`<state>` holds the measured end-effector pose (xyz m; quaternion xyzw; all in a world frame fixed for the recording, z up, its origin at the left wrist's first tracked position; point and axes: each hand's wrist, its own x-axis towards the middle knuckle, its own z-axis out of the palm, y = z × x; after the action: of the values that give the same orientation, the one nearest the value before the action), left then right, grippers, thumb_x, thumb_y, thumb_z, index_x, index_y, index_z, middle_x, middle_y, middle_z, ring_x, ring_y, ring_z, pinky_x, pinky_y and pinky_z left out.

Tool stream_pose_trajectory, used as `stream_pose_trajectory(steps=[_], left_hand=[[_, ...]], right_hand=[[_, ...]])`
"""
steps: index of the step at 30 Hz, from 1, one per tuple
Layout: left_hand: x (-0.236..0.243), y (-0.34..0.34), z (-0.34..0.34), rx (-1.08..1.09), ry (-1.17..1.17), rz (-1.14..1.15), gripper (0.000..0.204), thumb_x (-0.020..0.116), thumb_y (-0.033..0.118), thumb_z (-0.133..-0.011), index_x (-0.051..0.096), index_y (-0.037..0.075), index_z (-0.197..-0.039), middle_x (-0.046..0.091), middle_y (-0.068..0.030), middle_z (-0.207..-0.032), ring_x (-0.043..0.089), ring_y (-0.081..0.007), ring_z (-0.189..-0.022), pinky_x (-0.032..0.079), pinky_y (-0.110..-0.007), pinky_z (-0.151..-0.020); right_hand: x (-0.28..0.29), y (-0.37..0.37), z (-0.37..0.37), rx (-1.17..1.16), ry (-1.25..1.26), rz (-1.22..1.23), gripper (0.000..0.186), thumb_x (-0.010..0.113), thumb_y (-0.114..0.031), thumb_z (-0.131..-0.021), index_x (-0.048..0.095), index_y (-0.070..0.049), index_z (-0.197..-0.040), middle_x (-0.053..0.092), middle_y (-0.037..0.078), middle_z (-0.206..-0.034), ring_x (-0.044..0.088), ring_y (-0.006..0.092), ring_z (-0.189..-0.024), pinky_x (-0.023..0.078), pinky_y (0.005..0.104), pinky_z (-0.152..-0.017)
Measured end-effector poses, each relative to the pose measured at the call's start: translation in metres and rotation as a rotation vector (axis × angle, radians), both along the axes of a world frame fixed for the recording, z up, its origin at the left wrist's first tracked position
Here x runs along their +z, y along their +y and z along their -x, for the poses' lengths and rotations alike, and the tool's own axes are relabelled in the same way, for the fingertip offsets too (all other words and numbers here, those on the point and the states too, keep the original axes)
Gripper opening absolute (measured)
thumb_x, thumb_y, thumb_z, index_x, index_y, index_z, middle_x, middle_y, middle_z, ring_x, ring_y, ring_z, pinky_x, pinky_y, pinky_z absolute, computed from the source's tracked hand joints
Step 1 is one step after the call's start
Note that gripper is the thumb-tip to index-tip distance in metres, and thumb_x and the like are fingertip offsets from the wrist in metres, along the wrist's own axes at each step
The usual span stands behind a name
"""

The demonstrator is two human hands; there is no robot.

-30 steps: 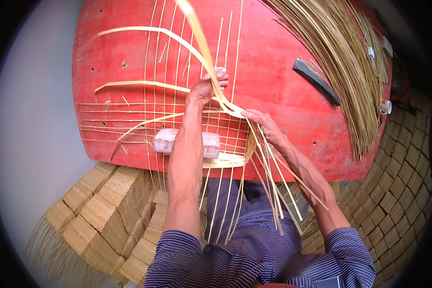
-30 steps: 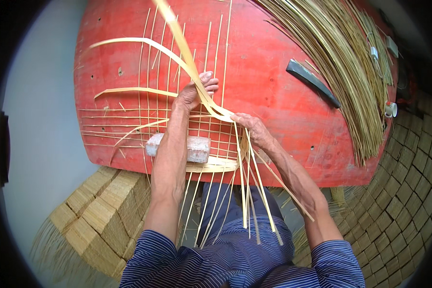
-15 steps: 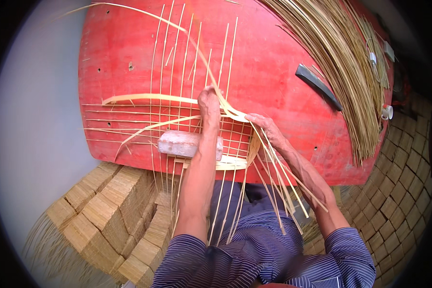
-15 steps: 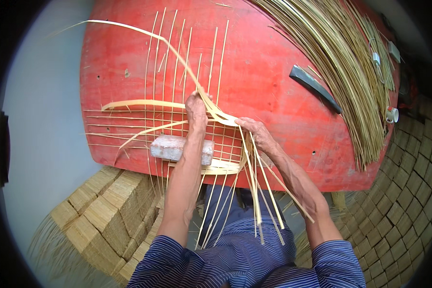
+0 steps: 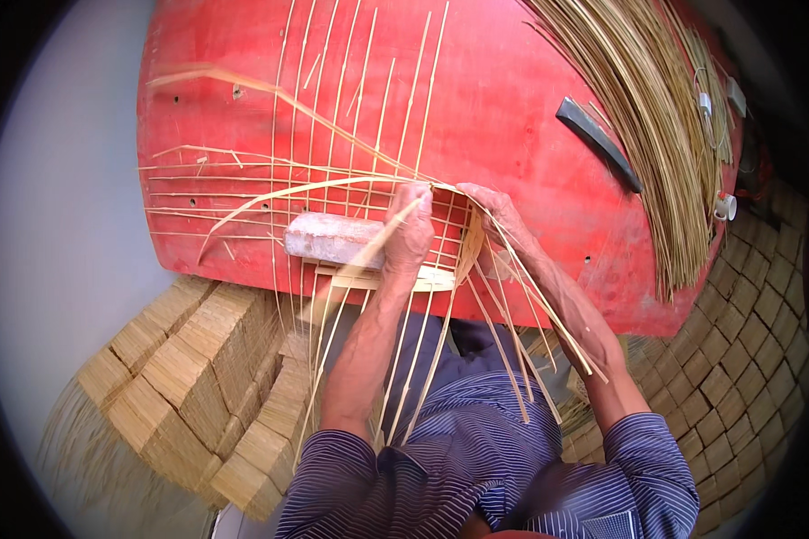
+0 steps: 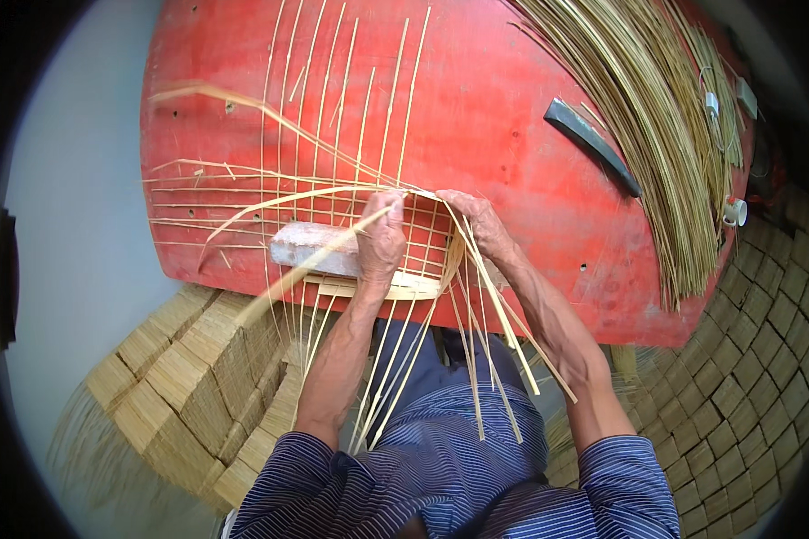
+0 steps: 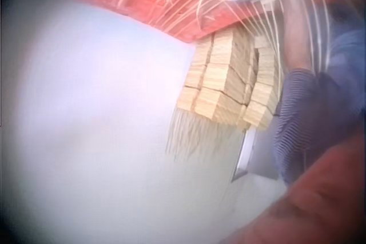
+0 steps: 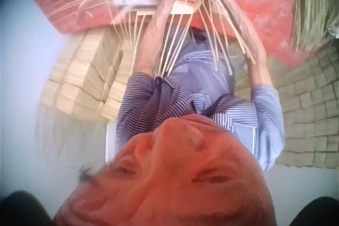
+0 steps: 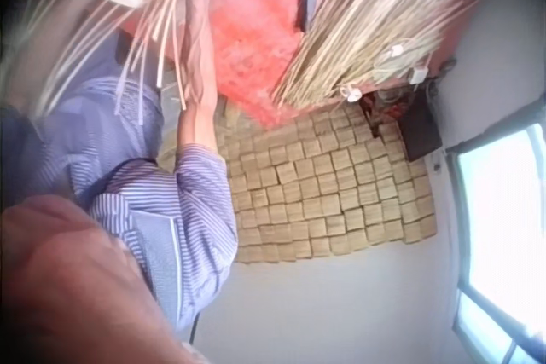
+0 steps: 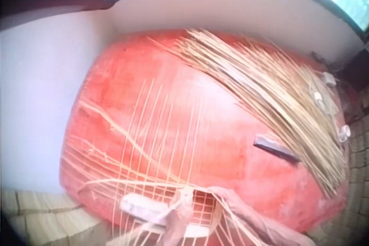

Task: The person weaves thin bamboo strips by hand into a basket frame on a red work surface. They interlace the strips over and under the frame ribs, occasionally tapping the weave with a small wooden block to tighten it.

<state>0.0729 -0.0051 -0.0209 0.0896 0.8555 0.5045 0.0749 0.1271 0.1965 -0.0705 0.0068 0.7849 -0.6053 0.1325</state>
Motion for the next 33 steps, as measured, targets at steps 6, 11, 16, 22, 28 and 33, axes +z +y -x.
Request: stream_pose_trajectory(steps=[6,11,16,22,28,33], left_hand=[[0.001,0.004,-0.015,-0.199,0.181,0.000,0.007,0.059,0.002,-0.096,0.060,-0.001,-0.102,0.063,-0.0181,-0.102,0.065,-0.0360,-0.096,0.056,-0.043,-0.083],[-0.001,-0.009,-0.022,-0.228,0.187,-0.009,0.010,0.060,-0.001,-0.092,0.061,-0.001,-0.102,0.062,-0.0183,-0.100,0.065,-0.0361,-0.096,0.056,-0.043,-0.084],[0.011,-0.003,-0.014,-0.237,0.085,0.026,0.039,0.071,0.008,-0.085,0.056,0.000,-0.121,0.061,-0.0207,-0.117,0.061,-0.0375,-0.111,0.052,-0.045,-0.097],[-0.002,-0.065,0.052,-0.237,0.177,0.882,0.017,0.061,0.009,-0.092,0.068,0.005,-0.106,0.061,-0.0118,-0.109,0.054,-0.0265,-0.102,0.043,-0.044,-0.084],[0.017,-0.070,0.066,-0.417,0.208,0.908,0.014,0.064,0.013,-0.083,0.069,0.005,-0.094,0.067,-0.0107,-0.094,0.057,-0.0289,-0.102,0.040,-0.047,-0.092],[0.013,-0.079,0.065,-0.418,-0.226,0.908,0.048,0.056,0.044,-0.098,0.058,0.000,-0.117,0.069,-0.0139,-0.077,0.063,-0.0312,-0.067,0.050,-0.050,-0.073]], right_hand=[[0.001,0.001,0.004,0.059,0.060,0.028,0.037,0.061,-0.012,-0.093,0.058,0.000,-0.128,0.067,0.019,-0.119,0.068,0.0329,-0.103,0.055,0.0408,-0.088],[0.015,-0.008,0.013,0.086,-0.052,0.109,0.033,0.063,-0.013,-0.091,0.061,0.000,-0.121,0.066,0.015,-0.111,0.067,0.0284,-0.097,0.053,0.0386,-0.083],[0.025,0.002,0.008,0.029,-0.152,0.028,0.038,0.063,-0.020,-0.092,0.062,0.001,-0.124,0.068,0.013,-0.120,0.065,0.0247,-0.108,0.051,0.0353,-0.093],[0.006,-0.017,0.004,-0.097,-0.361,0.277,0.039,0.060,-0.020,-0.095,0.060,0.001,-0.128,0.067,0.018,-0.122,0.064,0.0273,-0.114,0.048,0.0365,-0.099],[0.009,-0.002,0.002,-0.017,-0.268,0.017,0.042,0.060,-0.023,-0.096,0.060,0.000,-0.131,0.067,0.015,-0.124,0.063,0.0241,-0.116,0.047,0.0357,-0.101],[0.024,-0.015,0.006,0.000,-0.186,0.207,0.047,0.062,-0.031,-0.096,0.060,0.003,-0.129,0.066,0.015,-0.125,0.062,0.0266,-0.118,0.047,0.0367,-0.101]])
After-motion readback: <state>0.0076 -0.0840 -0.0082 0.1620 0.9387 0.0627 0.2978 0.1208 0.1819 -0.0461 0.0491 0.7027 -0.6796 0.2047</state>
